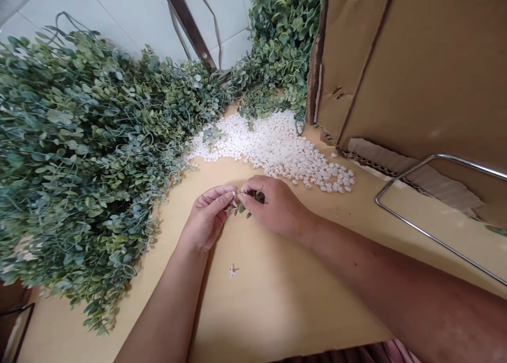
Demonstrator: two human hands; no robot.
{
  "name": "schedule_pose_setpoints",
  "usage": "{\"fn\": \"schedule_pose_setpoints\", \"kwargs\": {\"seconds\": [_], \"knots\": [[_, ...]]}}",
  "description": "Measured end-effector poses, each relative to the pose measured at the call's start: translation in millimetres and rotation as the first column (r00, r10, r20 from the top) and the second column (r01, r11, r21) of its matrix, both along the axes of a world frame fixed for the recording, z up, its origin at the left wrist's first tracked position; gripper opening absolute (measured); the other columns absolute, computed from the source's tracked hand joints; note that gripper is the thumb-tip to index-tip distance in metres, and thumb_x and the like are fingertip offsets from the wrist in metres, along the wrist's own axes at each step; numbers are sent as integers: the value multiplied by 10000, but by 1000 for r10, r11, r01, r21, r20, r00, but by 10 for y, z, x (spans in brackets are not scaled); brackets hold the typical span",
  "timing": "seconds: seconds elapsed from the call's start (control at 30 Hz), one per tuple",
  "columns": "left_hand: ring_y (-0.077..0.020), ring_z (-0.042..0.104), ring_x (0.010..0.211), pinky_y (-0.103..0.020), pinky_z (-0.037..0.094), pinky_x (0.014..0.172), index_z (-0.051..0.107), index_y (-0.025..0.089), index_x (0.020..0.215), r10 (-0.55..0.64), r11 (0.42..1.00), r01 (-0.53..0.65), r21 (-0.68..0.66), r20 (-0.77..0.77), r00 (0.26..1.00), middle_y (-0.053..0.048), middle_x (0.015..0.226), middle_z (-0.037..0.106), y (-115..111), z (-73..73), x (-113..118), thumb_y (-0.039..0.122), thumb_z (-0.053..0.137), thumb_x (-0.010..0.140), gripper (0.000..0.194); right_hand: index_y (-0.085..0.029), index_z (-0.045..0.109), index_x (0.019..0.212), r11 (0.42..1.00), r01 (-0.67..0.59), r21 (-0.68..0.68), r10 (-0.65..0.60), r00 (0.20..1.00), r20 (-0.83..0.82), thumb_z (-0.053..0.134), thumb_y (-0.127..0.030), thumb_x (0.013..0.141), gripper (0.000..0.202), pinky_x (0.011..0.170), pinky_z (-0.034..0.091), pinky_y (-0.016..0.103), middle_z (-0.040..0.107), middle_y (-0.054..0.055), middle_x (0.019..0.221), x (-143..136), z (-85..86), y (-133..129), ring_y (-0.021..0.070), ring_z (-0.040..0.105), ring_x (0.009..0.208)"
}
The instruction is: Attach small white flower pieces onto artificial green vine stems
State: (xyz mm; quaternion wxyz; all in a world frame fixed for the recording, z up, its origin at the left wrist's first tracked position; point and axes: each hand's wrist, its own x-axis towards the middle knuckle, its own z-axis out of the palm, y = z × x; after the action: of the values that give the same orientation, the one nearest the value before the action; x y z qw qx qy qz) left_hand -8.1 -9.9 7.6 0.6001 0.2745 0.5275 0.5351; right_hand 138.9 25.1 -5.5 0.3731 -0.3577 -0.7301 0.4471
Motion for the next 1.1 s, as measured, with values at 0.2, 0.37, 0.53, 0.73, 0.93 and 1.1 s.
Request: {"fn": "schedule_pose_setpoints", "kwargs": {"seconds": [0.2,0.37,0.53,0.73,0.93,1.1], "knots": [[-72,567,550,-205,466,599,735,174,715,7,1000,-6,19,-76,997,3,600,689,-6,-40,31,264,804,517,228,-166,582,655,999,30,31,-30,999,-12,506,-179,774,142,614,397,241,584,7,649,-7,2,-13,121,520,638],[-60,543,510,-187,445,543,733,178,718,19,999,-12,48,-143,990,19,569,674,-4,-64,42,288,797,536,222,-167,575,646,1000,-17,-14,16,998,-60,506,-204,766,143,616,403,248,588,11,659,-17,33,-32,120,516,633],[-95,585,544,-226,481,592,735,167,721,13,997,0,76,-176,984,-6,598,694,-6,-61,52,302,805,524,249,-169,568,635,982,-42,-186,20,993,-117,507,-287,756,180,565,395,249,585,6,612,-20,35,-16,117,497,583],[-98,588,542,-236,492,616,729,162,669,-40,994,58,88,-195,980,-20,618,709,3,-24,23,342,823,477,279,-156,571,624,959,-137,-249,93,979,-180,526,-299,750,196,493,332,227,511,-28,544,4,55,12,77,408,496],[-83,546,490,-223,469,561,710,163,621,-19,994,44,102,-227,974,12,525,655,5,7,29,360,822,468,273,-153,593,658,969,-107,-223,81,989,-123,531,-293,767,188,477,326,222,514,-25,551,1,60,-22,80,418,496],[-93,567,525,-242,474,594,729,167,694,-82,992,98,76,-185,979,4,566,671,-12,-8,3,356,806,511,274,-164,606,661,993,-89,-83,83,994,-63,522,-250,777,167,527,360,231,559,-3,614,19,74,-31,99,479,558]]}}
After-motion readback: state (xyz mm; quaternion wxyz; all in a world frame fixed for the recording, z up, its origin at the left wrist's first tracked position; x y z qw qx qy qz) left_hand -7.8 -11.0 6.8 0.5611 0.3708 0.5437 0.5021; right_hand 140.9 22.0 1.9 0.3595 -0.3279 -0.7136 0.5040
